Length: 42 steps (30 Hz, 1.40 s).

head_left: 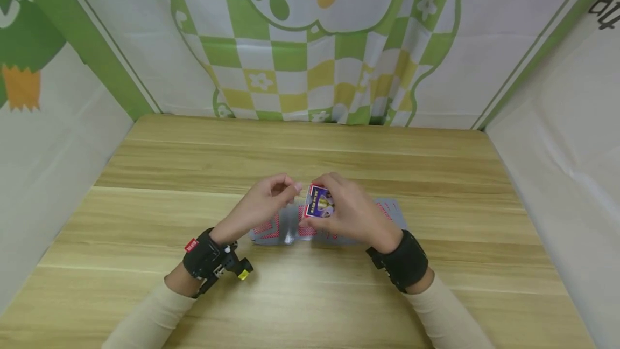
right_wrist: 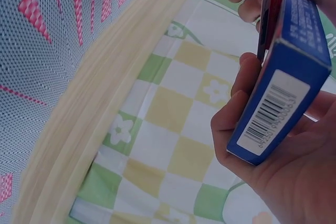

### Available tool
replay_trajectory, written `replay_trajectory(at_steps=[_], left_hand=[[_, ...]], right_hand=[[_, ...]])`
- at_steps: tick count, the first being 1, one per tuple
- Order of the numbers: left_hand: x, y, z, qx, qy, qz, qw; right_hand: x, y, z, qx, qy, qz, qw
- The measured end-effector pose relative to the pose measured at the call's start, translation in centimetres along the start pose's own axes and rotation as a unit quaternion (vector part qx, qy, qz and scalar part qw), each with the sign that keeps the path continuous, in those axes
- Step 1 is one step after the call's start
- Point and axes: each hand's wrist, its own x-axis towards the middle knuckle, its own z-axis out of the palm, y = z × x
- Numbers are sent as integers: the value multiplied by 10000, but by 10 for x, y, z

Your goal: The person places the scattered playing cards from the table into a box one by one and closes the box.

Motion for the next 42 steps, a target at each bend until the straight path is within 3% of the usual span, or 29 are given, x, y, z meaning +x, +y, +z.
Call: replay_trajectory(at_steps=[2, 4, 9, 11, 15, 19, 35, 39, 42], left_hand=[[2, -5, -8, 553, -110, 14, 9984], [3, -10, -17, 1269, -277, -58, 9915], [0, -20, -36, 2651, -890, -547, 9585], [-2, -23, -40, 3046, -1002, -676, 9448], [-5, -26, -43, 3561, -1028, -812, 9252], [-7, -29, -40, 3846, -948, -833, 9144], [-5, -28, -39, 3660, -909, -961, 9212], [-4, -29, -40, 3666, -1069, -933, 9195], [-5, -27, -43, 3477, -1312, -800, 9249]], right_hand=[[0, 1, -1, -10, -8, 85, 10000], [0, 1, -2, -20, 2, 171, 9999], [0, 1, -3, -51, 19, 224, 9997], [0, 1, -3, -72, 31, 223, 9997], [0, 0, -4, -98, 35, 211, 9997], [0, 0, -5, -89, 20, 184, 9998], [1, -1, -2, -230, 30, 214, 9995], [1, -2, -2, -225, -29, 282, 9993], [0, -2, -3, -207, -56, 282, 9994]])
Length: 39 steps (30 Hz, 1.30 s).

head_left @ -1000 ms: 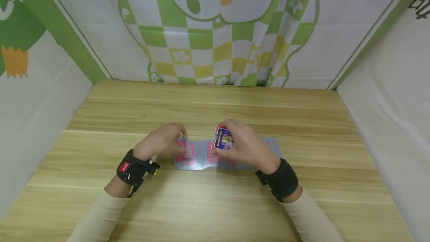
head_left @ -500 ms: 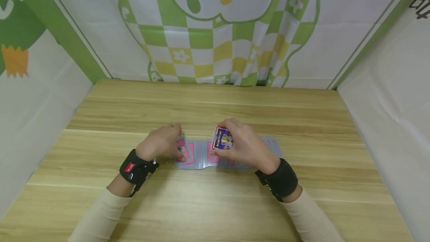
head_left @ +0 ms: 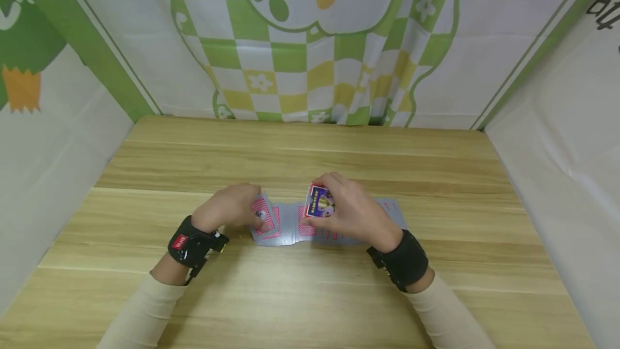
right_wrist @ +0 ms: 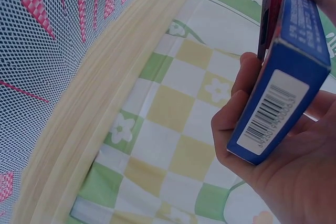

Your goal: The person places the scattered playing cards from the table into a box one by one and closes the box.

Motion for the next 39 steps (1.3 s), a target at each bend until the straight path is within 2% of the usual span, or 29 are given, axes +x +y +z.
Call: replay_trajectory(at_steps=[4, 8, 11, 15, 17, 20, 26, 29, 36, 39], left_hand=[[-5, 0, -10, -705, -177, 578, 9957], [-7, 3, -17, -1898, -34, 987, 9768], [-8, 9, -20, -2728, 202, 990, 9568], [-8, 19, -20, -3350, 317, 860, 9377], [-9, 24, -20, -3477, 328, 804, 9336], [-12, 31, -20, -3505, 414, 730, 9328], [-25, 48, -32, -3647, 559, 625, 9273], [-27, 53, -34, -3711, 565, 594, 9250], [-11, 48, -12, -3722, 826, 583, 9226], [-7, 54, -1, -3716, 1046, 497, 9212]], right_hand=[[0, 0, 0, 2, 9, -49, 10000], [0, 0, 0, 87, 37, -21, 10000], [0, 1, 0, 111, 21, 22, 9999], [0, 1, 0, 111, -13, 31, 9999], [0, 2, 0, 131, -19, 25, 9999], [0, 2, 0, 159, -4, 1, 9999], [0, 1, 0, 129, 30, -60, 9999], [0, 0, 0, 111, -6, -30, 9999], [0, -1, 1, 142, 31, 66, 9999], [0, -1, 2, 173, 139, 25, 9998]])
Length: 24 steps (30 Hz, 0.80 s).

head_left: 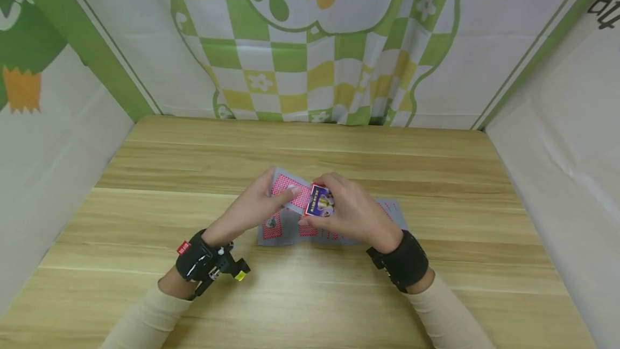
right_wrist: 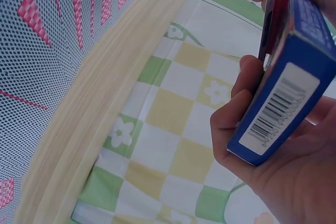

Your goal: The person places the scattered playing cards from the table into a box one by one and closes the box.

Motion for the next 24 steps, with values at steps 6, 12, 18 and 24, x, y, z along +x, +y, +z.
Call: replay_trajectory(at_steps=[6, 12, 18, 24], left_hand=[[-1, 1, 28, -334, -126, 90, 9993], [-1, 1, 20, -329, -516, 21, 9981], [0, -6, -6, -101, -253, 103, 9996], [0, -1, 2, -301, -400, 185, 9986]], right_hand=[[0, 1, 2, -36, 82, -176, 9998], [0, 2, 1, -53, -8, -246, 9997], [0, 2, 0, -120, -14, -151, 9998], [-1, 0, 1, -79, -55, -475, 9988]])
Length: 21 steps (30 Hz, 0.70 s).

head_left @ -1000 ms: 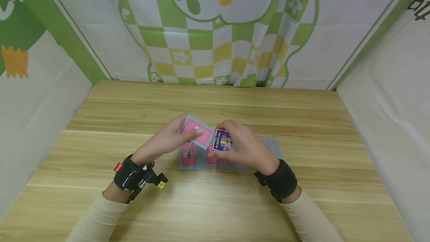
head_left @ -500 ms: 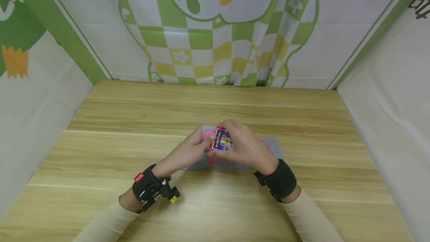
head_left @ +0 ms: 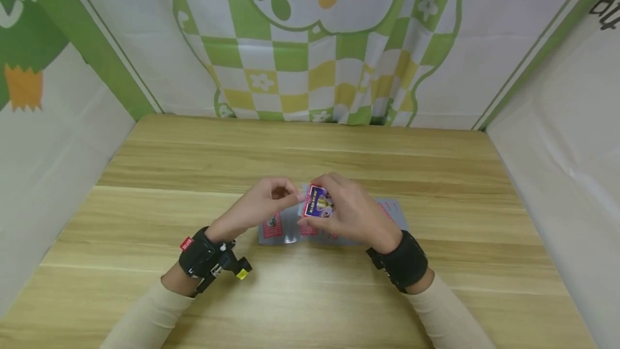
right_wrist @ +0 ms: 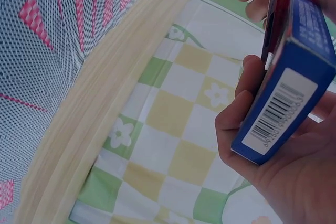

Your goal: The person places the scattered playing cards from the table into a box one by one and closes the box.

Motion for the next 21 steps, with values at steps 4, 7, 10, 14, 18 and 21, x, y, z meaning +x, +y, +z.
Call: replay_trajectory(at_steps=[4, 7, 10, 14, 18, 21], left_hand=[[3, -5, 10, -162, -18, -4, 9999], [7, -14, 11, -57, -27, -51, 10000], [6, -12, 6, 113, -24, -87, 9999], [5, -10, -6, 385, 109, -102, 9991], [6, -16, -19, 1617, 202, -13, 9866], [6, -26, -25, 2924, -63, -137, 9562]], right_hand=[[0, -1, 1, -81, -1, -100, 9999], [0, -1, 1, -78, -22, -78, 9999], [1, 0, 0, 4, -30, -40, 10000], [1, 1, -1, 35, -33, 56, 10000], [1, 1, -2, -54, -39, 244, 9997], [0, 1, -2, -113, -62, 359, 9993]])
